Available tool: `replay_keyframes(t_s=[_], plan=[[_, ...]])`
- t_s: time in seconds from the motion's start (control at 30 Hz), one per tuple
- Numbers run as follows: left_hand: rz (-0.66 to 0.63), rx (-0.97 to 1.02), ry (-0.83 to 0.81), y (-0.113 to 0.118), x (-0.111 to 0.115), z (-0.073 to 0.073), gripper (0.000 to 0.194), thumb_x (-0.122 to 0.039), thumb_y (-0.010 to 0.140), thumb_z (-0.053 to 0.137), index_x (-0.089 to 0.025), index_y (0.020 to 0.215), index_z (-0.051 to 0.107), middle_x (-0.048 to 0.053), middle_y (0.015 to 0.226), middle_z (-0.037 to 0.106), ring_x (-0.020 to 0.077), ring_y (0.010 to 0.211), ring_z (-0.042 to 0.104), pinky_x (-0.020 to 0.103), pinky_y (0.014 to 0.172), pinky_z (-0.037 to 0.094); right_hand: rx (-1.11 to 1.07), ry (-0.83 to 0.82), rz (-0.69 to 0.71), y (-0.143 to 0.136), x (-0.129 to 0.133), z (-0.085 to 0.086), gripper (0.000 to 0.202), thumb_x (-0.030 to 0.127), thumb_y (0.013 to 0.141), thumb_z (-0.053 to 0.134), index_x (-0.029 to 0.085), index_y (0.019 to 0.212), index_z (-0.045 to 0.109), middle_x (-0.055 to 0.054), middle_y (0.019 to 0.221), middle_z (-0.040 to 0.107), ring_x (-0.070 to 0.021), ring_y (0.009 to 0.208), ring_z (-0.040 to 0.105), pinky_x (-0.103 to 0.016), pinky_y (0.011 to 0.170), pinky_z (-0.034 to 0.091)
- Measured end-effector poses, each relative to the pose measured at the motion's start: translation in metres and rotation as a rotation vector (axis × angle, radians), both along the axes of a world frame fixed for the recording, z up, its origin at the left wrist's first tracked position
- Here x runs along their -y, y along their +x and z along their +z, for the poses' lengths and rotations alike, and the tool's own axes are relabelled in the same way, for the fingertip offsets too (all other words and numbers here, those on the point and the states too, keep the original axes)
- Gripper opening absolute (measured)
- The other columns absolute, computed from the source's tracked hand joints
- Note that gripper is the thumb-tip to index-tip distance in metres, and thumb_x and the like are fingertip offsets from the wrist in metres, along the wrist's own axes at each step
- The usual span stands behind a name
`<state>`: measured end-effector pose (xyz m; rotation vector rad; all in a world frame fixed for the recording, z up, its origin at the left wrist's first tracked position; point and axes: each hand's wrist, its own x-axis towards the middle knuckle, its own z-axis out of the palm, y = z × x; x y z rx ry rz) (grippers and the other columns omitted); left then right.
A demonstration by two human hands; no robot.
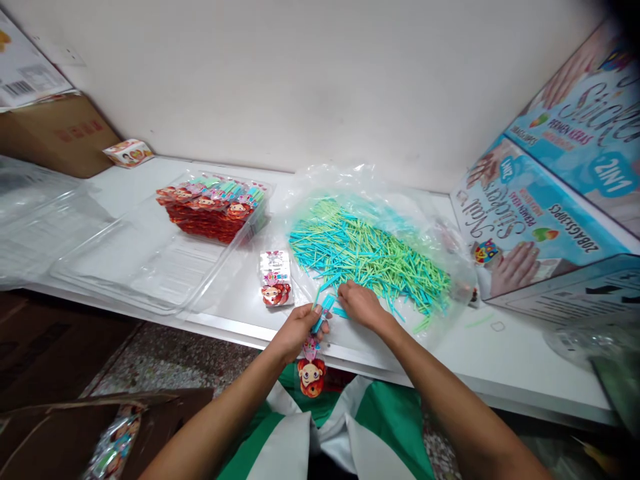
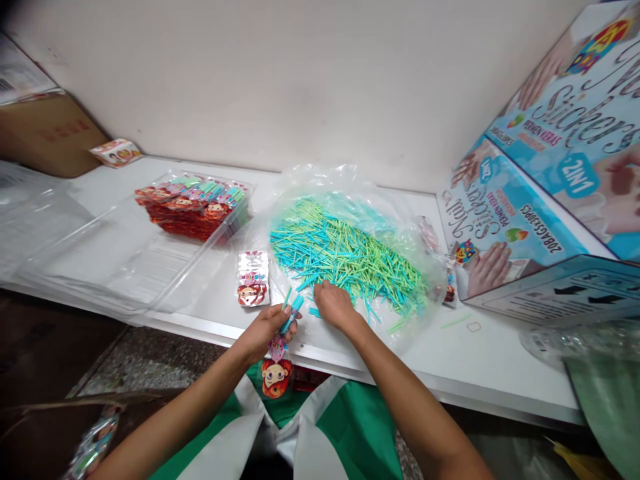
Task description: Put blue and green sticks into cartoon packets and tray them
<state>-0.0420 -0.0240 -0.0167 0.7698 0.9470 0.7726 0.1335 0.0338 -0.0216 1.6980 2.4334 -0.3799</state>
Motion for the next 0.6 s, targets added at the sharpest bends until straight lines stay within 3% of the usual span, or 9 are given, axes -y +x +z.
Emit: replay_keyframes(t_s=[0.43,0.6], plan=[[0.048,-0.022,-0.021,-0.007,-0.002,0.003,0.036,-0.046,0.077,0.054,-0.011,0.085,0.058,0.002,0.063,0.057,0.0067,0.046,0.047,0.019,0.045,0.033,-0.060,-0.032,-0.004,0.005,-0.007,0.007,0.020,0.015,0.081,0.042,0.013,0.094,0.057,-0.011,0.090,0.065,-0.0196,0.084,0.058,-0.025,0.064,0.031],[0.037,-0.016,-0.030,-0.002,-0.002,0.003,0.037,-0.047,0.075,0.056,-0.011,0.085,0.059,0.001,0.062,0.057,0.0070,0.046,0.047,0.020,0.045,0.033,-0.051,-0.019,-0.096,-0.015,-0.020,0.002,0.025,0.015,0.085,0.037,0.012,0.094,0.059,-0.013,0.096,0.064,-0.0199,0.088,0.058,-0.025,0.069,0.034]])
